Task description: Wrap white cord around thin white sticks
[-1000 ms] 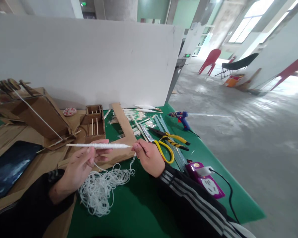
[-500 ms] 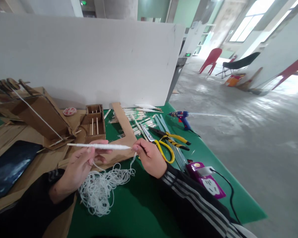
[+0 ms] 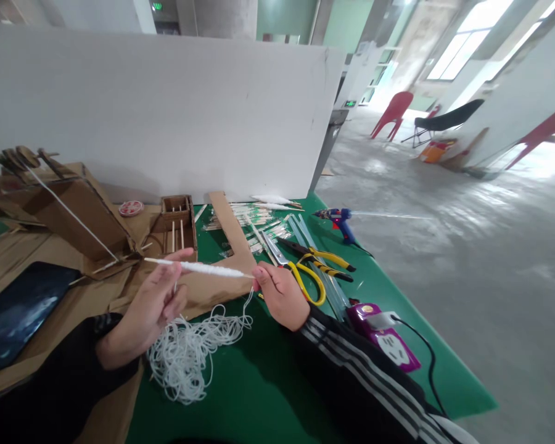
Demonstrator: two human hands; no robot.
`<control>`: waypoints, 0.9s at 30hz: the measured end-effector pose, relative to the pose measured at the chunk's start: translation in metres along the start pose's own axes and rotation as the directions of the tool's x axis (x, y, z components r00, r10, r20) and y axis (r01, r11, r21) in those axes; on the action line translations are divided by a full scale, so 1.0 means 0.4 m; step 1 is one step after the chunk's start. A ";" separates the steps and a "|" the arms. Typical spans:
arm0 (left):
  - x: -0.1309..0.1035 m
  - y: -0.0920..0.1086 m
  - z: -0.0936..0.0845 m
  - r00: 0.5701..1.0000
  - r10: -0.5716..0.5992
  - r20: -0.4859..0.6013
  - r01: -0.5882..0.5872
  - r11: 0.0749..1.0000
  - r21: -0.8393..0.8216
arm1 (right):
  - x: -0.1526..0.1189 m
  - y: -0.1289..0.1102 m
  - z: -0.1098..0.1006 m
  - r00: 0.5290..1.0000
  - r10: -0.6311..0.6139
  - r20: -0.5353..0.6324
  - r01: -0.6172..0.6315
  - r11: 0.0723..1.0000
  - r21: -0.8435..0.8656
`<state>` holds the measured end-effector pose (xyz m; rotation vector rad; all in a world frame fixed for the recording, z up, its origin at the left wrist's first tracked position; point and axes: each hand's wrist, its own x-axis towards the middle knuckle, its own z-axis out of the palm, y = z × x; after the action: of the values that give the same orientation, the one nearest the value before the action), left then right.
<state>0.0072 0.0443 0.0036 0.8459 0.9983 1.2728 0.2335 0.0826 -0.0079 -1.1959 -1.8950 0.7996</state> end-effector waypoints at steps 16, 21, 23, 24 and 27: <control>-0.037 -0.011 -0.053 0.998 0.002 -0.064 -0.003 1.000 -0.019 | -0.029 -0.024 0.029 0.971 -0.232 0.061 0.239 0.957 -0.167; -0.044 -0.017 -0.057 0.998 0.055 -0.026 -0.055 0.998 -0.007 | -0.044 -0.019 0.042 0.985 -0.159 0.070 0.167 0.979 -0.118; -0.045 -0.020 -0.056 0.997 0.073 -0.022 -0.073 0.997 0.016 | -0.048 -0.017 0.043 0.988 -0.138 0.062 0.144 0.984 -0.106; -0.045 -0.021 -0.056 0.997 0.078 -0.019 -0.078 0.997 0.024 | -0.048 -0.017 0.043 0.988 -0.141 0.065 0.148 0.983 -0.106; -0.044 -0.022 -0.058 0.997 0.081 -0.016 -0.080 0.996 0.041 | -0.046 -0.018 0.041 0.981 -0.165 0.105 0.178 0.976 -0.123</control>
<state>-0.0117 0.0250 -0.0106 0.9151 1.0155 1.3345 0.2217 0.0614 -0.0156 -1.0700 -2.1244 0.6562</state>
